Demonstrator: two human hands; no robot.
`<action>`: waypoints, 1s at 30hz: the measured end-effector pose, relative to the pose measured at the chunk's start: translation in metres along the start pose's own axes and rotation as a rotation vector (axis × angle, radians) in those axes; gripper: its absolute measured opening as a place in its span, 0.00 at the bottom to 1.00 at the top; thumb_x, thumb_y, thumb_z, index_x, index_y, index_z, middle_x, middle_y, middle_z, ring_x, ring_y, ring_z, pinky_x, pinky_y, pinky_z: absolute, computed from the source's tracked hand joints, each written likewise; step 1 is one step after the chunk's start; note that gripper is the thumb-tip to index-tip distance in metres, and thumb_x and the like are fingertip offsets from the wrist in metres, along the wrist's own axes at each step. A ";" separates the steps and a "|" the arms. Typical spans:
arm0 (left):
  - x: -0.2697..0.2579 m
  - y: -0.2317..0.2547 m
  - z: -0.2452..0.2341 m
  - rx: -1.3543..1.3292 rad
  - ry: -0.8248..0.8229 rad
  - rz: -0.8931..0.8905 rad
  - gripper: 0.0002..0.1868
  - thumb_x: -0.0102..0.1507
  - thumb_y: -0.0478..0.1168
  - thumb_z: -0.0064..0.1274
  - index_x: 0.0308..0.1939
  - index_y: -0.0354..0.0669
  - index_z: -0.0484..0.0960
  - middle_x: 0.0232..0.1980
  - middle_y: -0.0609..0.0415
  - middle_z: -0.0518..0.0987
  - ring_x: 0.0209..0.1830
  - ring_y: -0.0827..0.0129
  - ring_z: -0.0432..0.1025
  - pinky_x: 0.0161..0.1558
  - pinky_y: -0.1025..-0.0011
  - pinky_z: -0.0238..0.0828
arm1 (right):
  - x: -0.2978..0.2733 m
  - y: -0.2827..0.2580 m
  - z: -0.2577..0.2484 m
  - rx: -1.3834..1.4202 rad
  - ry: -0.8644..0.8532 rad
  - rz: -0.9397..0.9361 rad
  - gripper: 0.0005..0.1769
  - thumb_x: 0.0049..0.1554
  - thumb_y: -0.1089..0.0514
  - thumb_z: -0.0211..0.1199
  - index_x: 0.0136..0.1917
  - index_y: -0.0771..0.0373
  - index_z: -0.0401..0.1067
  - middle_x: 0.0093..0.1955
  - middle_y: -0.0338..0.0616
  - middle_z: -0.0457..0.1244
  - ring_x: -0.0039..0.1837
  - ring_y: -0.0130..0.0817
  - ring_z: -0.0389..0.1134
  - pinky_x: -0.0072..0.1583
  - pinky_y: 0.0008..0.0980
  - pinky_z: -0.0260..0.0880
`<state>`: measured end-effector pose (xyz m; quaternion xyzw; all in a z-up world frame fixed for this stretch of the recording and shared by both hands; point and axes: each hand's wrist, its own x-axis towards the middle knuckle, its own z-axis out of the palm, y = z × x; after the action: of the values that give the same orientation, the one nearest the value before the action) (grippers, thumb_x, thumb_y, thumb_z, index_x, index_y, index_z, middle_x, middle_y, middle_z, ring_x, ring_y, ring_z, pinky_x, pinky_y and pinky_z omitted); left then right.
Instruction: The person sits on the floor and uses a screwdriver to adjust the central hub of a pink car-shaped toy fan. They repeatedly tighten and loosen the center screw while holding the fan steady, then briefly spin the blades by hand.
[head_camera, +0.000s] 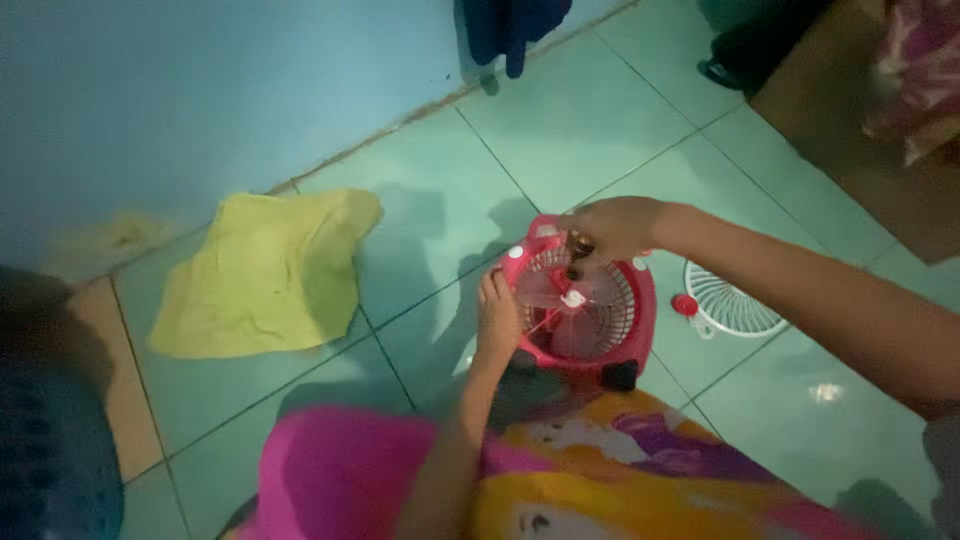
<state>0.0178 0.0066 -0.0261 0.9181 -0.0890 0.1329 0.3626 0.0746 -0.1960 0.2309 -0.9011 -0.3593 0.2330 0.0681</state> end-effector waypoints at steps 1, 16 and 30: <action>-0.003 -0.004 0.003 0.005 -0.003 0.015 0.25 0.66 0.32 0.50 0.66 0.26 0.64 0.69 0.32 0.65 0.67 0.37 0.62 0.66 0.50 0.61 | 0.001 0.004 0.005 0.041 0.027 -0.159 0.30 0.45 0.41 0.69 0.55 0.58 0.69 0.43 0.54 0.69 0.48 0.52 0.71 0.49 0.49 0.70; 0.001 0.041 -0.038 0.010 -0.166 0.079 0.42 0.58 0.39 0.60 0.71 0.26 0.56 0.73 0.29 0.60 0.73 0.37 0.56 0.69 0.48 0.57 | -0.007 -0.034 0.011 -0.379 0.085 0.342 0.18 0.59 0.44 0.61 0.54 0.58 0.75 0.48 0.52 0.70 0.52 0.53 0.74 0.50 0.48 0.75; 0.001 0.082 -0.028 -0.074 -0.262 0.211 0.29 0.60 0.46 0.63 0.62 0.38 0.74 0.68 0.42 0.68 0.69 0.44 0.64 0.67 0.49 0.63 | -0.054 -0.026 0.072 0.287 0.767 0.315 0.16 0.65 0.45 0.62 0.52 0.60 0.72 0.50 0.50 0.58 0.47 0.40 0.64 0.50 0.39 0.69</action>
<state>-0.0075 -0.0327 0.0465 0.8991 -0.2365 0.0460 0.3656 -0.0100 -0.2167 0.1948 -0.9476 -0.1302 -0.0632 0.2847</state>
